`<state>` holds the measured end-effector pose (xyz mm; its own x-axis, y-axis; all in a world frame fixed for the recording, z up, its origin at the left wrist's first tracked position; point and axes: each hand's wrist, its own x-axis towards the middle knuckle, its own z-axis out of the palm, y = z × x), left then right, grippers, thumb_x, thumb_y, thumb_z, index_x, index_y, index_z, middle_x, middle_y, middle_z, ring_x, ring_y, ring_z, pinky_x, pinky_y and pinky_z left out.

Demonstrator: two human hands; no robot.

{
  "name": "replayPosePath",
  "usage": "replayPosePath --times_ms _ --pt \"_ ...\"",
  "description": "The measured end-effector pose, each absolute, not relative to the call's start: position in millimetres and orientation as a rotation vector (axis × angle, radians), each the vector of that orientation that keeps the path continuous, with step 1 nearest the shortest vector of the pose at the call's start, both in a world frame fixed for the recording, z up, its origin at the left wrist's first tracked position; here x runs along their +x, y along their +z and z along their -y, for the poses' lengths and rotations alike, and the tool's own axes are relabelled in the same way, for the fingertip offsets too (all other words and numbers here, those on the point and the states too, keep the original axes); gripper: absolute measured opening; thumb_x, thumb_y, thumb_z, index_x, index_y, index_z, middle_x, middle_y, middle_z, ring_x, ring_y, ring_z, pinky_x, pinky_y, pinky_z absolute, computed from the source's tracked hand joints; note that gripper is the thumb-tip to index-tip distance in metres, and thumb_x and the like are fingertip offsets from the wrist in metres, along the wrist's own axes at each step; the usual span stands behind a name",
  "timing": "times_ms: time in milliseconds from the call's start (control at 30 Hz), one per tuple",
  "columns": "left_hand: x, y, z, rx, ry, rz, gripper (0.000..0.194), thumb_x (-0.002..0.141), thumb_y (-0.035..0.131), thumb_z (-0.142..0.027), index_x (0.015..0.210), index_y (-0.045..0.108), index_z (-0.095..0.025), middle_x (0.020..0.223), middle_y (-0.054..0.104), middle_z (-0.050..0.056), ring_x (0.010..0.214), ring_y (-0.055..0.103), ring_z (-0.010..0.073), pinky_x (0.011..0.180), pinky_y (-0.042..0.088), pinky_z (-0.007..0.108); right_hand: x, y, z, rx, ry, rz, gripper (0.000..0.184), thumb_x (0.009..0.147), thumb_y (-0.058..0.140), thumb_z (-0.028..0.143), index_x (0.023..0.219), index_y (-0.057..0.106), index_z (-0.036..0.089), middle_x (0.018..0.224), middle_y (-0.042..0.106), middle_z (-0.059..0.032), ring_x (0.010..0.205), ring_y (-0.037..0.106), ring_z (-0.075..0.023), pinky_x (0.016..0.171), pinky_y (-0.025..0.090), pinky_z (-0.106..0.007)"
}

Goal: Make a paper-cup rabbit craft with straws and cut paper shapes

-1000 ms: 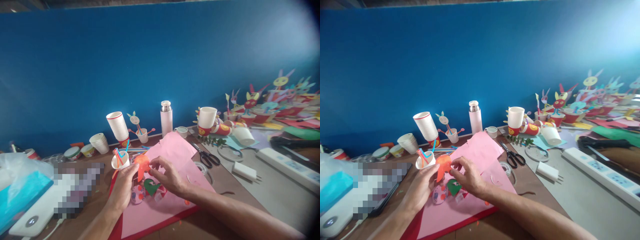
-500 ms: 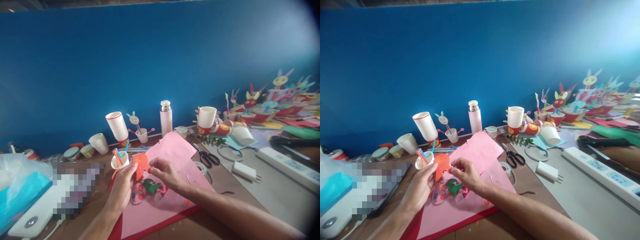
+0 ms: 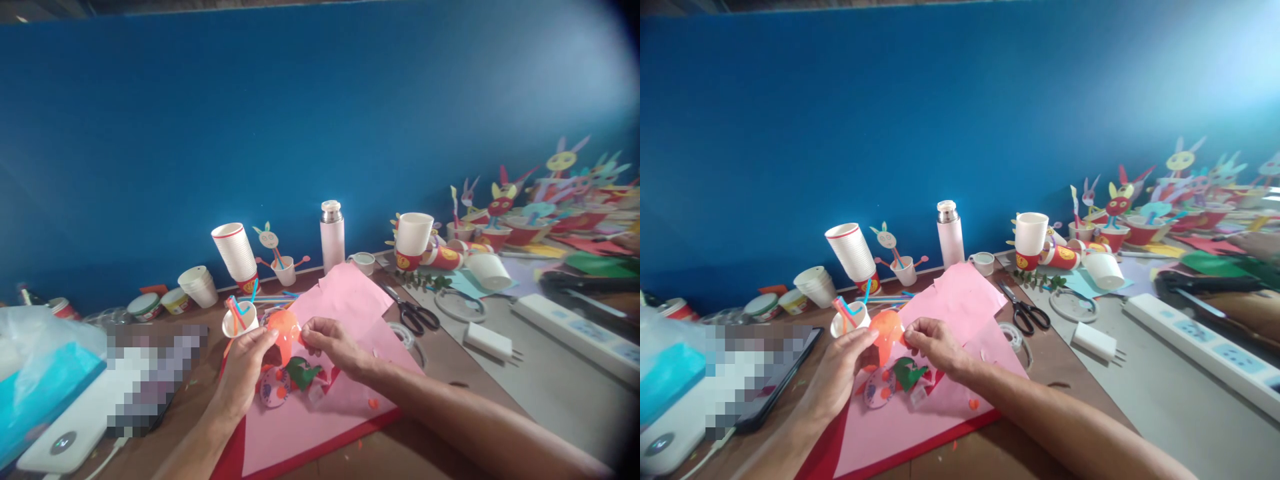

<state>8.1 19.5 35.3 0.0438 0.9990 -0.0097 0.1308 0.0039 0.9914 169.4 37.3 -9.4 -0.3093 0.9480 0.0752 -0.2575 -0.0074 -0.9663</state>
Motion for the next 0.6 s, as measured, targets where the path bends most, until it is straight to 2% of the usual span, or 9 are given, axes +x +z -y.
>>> replayPosePath --times_ms 167,400,500,600 --pt "6.6 35.3 -19.0 1.29 0.992 -1.214 0.023 0.07 0.055 -0.034 0.054 0.059 -0.018 0.051 0.059 -0.002 0.051 0.051 0.013 0.053 0.041 0.023 170.6 -3.0 -36.9 -0.832 1.474 1.248 0.012 0.068 0.056 0.025 0.061 0.052 0.015 0.056 0.049 0.0031 0.049 0.041 -0.0063 0.049 0.033 -0.019" --pt "8.7 34.2 -18.7 1.268 0.953 -1.198 0.022 0.071 0.053 -0.031 0.058 0.061 -0.016 0.052 0.062 0.0 0.05 0.052 0.013 0.052 0.04 0.023 169.5 -7.6 -38.6 -0.908 1.362 1.342 0.012 0.072 0.054 0.025 0.065 0.053 0.016 0.059 0.051 0.0028 0.051 0.044 -0.0079 0.05 0.037 -0.021" --pt "9.6 34.1 -19.5 1.28 0.962 -1.224 0.022 0.07 0.054 -0.032 0.057 0.061 -0.016 0.052 0.062 0.001 0.05 0.053 0.0139 0.053 0.041 0.024 171.7 -8.7 -37.8 -0.998 0.993 1.454 0.006 0.074 0.055 0.023 0.074 0.056 0.017 0.069 0.056 0.0004 0.062 0.05 -0.0113 0.06 0.04 -0.025" --pt "9.7 31.3 -20.4 1.303 0.969 -1.272 0.023 0.07 0.055 -0.032 0.056 0.061 -0.016 0.05 0.061 0.001 0.05 0.054 0.0146 0.054 0.042 0.024 175.4 -3.5 -33.0 -0.978 0.521 1.66 0.005 0.076 0.056 0.023 0.078 0.058 0.018 0.077 0.06 -0.0018 0.076 0.053 -0.0144 0.073 0.037 -0.029"
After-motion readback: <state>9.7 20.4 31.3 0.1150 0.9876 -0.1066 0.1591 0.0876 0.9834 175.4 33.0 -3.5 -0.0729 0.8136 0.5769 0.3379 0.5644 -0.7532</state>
